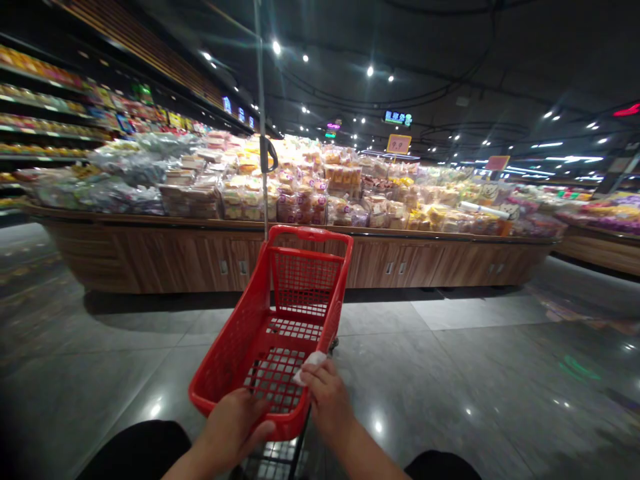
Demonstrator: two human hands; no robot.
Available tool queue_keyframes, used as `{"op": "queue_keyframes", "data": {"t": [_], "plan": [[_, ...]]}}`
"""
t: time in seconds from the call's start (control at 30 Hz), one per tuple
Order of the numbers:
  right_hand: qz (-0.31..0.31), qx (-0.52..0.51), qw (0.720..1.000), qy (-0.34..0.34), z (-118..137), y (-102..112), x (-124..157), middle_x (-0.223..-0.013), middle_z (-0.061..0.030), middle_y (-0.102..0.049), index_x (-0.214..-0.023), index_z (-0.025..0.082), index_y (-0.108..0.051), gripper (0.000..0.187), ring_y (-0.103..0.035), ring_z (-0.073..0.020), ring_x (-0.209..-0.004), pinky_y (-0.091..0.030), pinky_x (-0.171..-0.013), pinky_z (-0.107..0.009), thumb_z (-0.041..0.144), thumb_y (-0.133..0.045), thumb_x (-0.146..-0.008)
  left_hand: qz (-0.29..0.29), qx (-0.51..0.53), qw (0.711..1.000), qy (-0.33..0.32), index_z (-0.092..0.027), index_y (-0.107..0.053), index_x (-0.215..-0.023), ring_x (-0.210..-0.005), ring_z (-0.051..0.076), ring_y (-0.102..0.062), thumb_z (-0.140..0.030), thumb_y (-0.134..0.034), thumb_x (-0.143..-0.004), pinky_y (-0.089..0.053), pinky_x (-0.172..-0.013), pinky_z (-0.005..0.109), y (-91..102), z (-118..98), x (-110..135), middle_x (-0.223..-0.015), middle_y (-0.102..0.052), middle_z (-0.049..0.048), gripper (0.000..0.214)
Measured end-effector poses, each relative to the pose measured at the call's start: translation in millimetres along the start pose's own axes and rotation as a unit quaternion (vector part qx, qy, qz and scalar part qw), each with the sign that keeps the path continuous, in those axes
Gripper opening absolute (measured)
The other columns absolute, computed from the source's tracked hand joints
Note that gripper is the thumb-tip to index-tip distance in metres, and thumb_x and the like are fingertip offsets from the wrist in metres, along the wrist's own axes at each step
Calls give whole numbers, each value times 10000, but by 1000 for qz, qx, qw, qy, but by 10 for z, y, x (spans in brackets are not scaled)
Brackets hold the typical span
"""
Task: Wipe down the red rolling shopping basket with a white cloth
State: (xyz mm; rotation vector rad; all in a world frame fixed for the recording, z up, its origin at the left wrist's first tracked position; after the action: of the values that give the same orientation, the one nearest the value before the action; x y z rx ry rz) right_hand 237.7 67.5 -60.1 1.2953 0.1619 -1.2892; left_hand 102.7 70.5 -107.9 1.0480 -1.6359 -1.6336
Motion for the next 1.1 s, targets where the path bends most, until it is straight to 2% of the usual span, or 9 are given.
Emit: {"op": "queue_keyframes", "data": {"t": [0.1,0.17,0.33,0.43,0.53,0.7,0.83,1.0,1.1], "plan": [[58,-21,997,55,178,-80,104,-1121,-64,-643,-1171,212,-579,337,-553,-207,-983,-462,-886,-380,127,-438,-877,-10,4,1000,-19,-218,-591,-736,-720,196,-574,-565,-253,-870,-410,-685,320,-5,44,30,-731,-636,44,503],[67,-17,995,68,102,-59,42,-1127,-59,-645,-1177,214,-579,346,-559,-205,-966,-461,-887,-382,121,-442,-874,-14,2,999,-31,-215,-584,-719,-702,189,-571,-577,-254,-865,-407,-690,316,-13,76,43,-716,-634,38,511],[-17,17,999,-24,-479,85,-315,-1045,-59,-679,-1073,225,-655,336,-555,-209,-932,-487,-833,-392,69,-461,-846,-13,0,999,-31,-201,-589,-706,-697,190,-581,-551,-286,-865,-405,-684,308,17,142,37,-706,-643,45,490],[-59,15,996,-65,-610,59,-349,-1057,-56,-675,-1062,236,-665,365,-557,-207,-928,-481,-838,-406,47,-455,-831,5,11,1000,29,-196,-607,-678,-687,193,-606,-555,-289,-862,-407,-652,296,69,170,-26,-682,-655,51,514],[-73,7,994,-80,-548,-26,-262,-1124,-50,-650,-1119,252,-637,388,-562,-203,-948,-473,-853,-406,62,-454,-834,21,40,992,119,-193,-636,-734,-700,201,-639,-561,-267,-867,-421,-633,284,79,123,-133,-699,-678,63,538],[-52,-25,997,-51,-301,-161,-143,-1090,-39,-668,-1105,255,-642,326,-571,-201,-961,-471,-870,-387,128,-486,-849,-8,53,988,147,-158,-577,-1066,-806,220,-665,-351,-271,-913,-471,-684,304,21,-195,-356,-860,-700,112,393],[-35,-18,999,-12,-295,-138,-235,-1070,-35,-678,-1107,257,-643,310,-581,-197,-936,-487,-839,-362,147,-488,-862,-7,21,988,153,-130,-548,-1124,-751,238,-679,-256,-213,-926,-490,-649,330,-85,-206,-398,-801,-700,127,409],[-79,41,994,-67,-546,21,-403,-1018,-67,-692,-1054,234,-674,321,-586,-206,-921,-490,-828,-388,111,-443,-867,16,6,989,146,-134,-583,-1002,-719,234,-685,-262,-171,-931,-486,-601,298,-166,-153,-392,-732,-702,128,438],[-56,19,997,-56,-388,-63,-343,-1017,-55,-691,-1048,237,-673,315,-579,-206,-935,-485,-837,-378,107,-461,-854,21,3,989,148,-126,-576,-998,-721,243,-685,-263,-178,-926,-485,-588,300,-161,-144,-374,-736,-703,138,427]]}}
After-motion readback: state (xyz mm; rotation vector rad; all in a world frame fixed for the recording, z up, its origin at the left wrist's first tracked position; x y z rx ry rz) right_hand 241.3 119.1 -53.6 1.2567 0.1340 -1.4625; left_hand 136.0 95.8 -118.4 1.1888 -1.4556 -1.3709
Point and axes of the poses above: each hand's wrist, its own x-axis away from the middle knuckle, its own y-axis out of the back of the hand, z = x × y, the point moved 10 cm from there along -x, towards the middle knuckle
